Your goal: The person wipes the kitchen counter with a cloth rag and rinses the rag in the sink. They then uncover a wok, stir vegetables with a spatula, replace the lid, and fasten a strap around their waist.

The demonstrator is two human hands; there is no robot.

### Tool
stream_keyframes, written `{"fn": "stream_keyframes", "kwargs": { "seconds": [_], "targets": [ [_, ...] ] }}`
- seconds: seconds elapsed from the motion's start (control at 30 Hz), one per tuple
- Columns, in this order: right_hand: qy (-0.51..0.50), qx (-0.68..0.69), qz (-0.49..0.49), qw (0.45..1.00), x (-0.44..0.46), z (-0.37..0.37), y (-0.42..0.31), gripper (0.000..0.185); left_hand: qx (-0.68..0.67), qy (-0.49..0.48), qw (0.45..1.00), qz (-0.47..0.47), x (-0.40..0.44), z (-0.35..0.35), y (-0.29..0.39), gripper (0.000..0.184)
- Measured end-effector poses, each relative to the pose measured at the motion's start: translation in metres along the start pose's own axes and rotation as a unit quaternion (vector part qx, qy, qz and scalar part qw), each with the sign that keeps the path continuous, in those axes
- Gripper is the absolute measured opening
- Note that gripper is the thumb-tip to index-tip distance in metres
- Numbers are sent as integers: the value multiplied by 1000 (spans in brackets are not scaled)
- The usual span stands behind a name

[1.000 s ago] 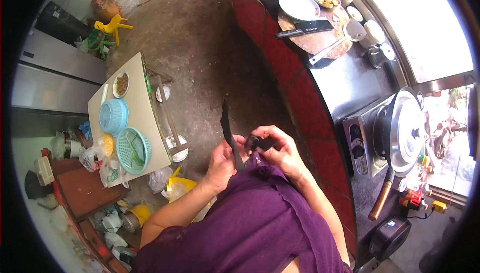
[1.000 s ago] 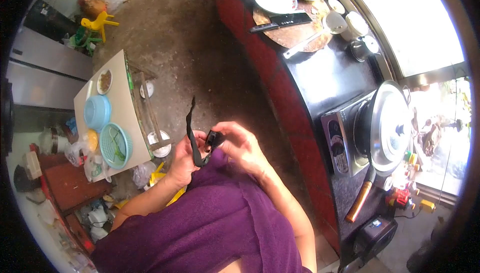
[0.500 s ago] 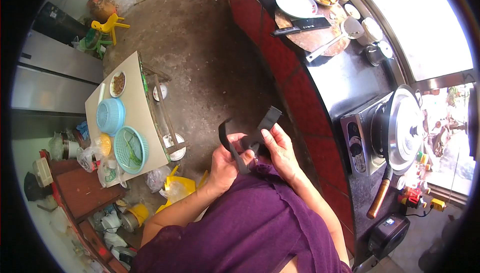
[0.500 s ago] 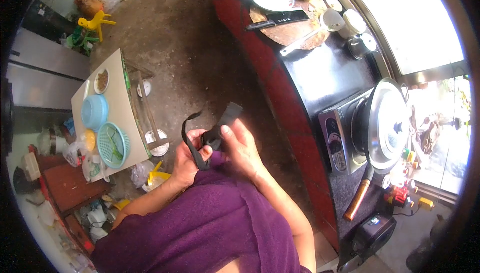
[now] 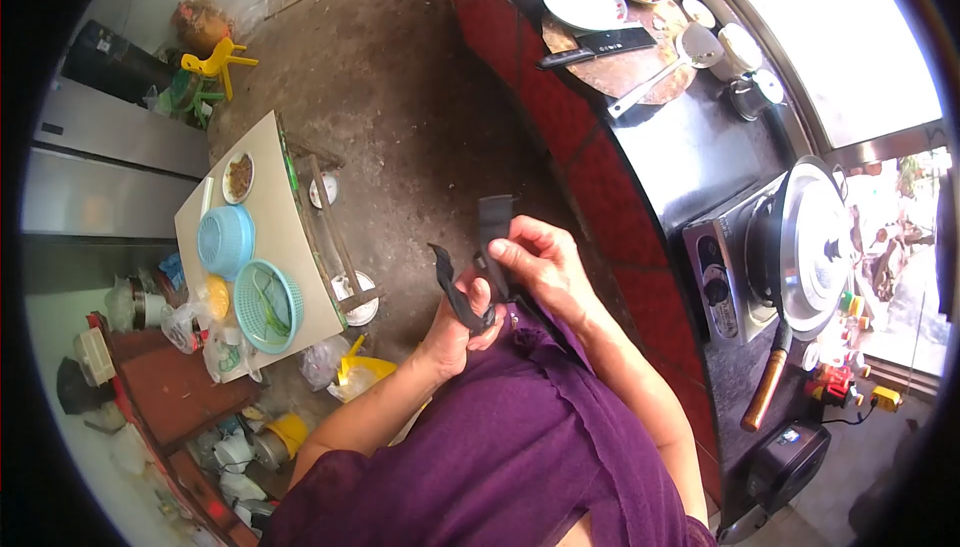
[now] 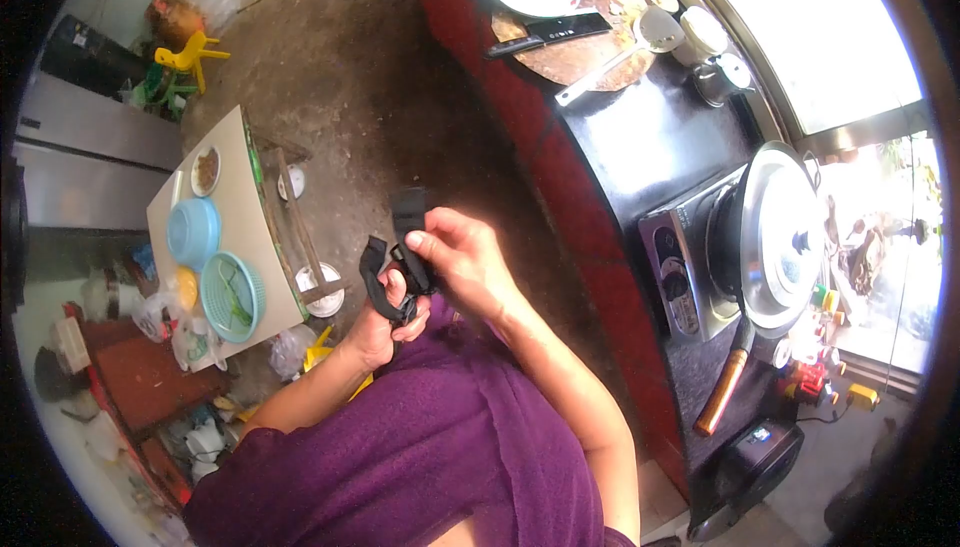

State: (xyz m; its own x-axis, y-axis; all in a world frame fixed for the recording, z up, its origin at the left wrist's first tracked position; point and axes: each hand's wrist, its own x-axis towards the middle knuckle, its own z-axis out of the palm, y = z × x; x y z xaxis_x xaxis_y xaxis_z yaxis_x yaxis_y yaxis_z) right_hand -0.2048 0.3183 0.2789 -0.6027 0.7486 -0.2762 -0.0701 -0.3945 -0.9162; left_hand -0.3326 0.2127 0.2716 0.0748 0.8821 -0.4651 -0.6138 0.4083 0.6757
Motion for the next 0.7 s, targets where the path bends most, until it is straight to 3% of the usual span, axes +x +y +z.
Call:
{"fn": "stream_keyframes", "kwargs": {
  "seconds": [0.2,0.43,0.6,0.67,0.7],
  "targets": [
    [-8,-28,-39,999,11,4,3,11,49,52,997,6,3,0,1,44],
    [19,75,53,996,20,6,3,6,7,40,999,-32,3,3,2,35],
    [-16,-10,40,999,-25,-14,22,30,54,64,996,-38,1,4,0,33],
    [2,84,169,982,-63,-34,24,26,51,60,996,-41,3,2,3,34],
    [-5,81,176,981,-77,-45,28,23,45,69,996,-42,3,2,4,34]
  ]
}}
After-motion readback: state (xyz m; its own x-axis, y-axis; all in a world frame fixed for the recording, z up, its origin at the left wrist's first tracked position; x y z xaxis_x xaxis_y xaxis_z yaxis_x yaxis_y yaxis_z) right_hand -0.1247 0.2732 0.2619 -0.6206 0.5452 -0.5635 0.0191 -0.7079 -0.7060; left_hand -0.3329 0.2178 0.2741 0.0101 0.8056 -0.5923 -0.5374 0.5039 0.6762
